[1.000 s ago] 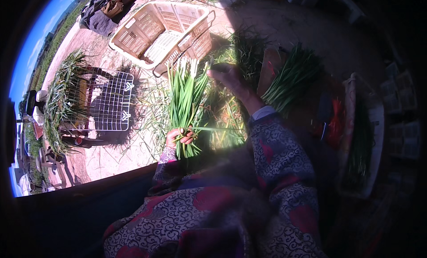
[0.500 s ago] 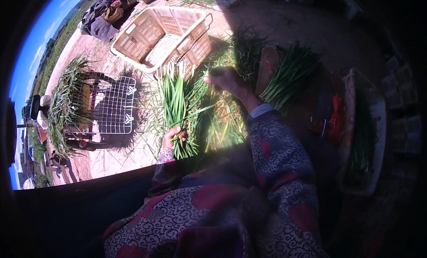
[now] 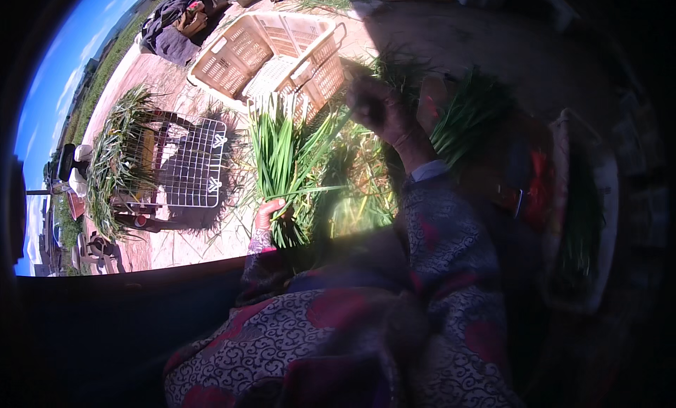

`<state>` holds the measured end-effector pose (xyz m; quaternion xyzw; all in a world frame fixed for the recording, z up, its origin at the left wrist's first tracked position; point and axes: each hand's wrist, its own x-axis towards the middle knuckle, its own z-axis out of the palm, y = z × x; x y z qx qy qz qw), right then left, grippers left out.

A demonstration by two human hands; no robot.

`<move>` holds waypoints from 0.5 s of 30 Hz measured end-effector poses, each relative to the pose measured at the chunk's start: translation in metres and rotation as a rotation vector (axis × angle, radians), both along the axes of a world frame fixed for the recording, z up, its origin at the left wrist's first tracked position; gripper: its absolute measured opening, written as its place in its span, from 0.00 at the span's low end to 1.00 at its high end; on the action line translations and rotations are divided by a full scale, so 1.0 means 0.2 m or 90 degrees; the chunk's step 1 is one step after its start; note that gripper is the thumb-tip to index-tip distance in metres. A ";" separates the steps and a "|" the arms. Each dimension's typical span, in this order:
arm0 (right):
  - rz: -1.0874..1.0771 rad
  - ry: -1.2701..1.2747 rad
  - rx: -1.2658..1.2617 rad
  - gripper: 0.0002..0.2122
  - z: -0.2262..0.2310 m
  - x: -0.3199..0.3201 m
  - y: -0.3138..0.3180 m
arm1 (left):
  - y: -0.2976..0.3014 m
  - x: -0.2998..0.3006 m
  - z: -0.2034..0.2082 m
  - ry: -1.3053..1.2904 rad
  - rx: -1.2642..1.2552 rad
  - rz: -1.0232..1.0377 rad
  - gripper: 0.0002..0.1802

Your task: The person bundles bunches of chives by hand, securing them with a thin strip and placing the finished bundles into a plastic crate.

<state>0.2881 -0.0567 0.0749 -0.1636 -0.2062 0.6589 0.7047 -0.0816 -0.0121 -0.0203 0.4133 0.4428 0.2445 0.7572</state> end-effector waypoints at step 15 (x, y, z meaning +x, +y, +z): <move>-0.095 -1.170 -0.193 0.09 -0.61 -0.06 0.01 | 0.05 0.01 -0.12 -0.363 -0.039 -0.037 0.17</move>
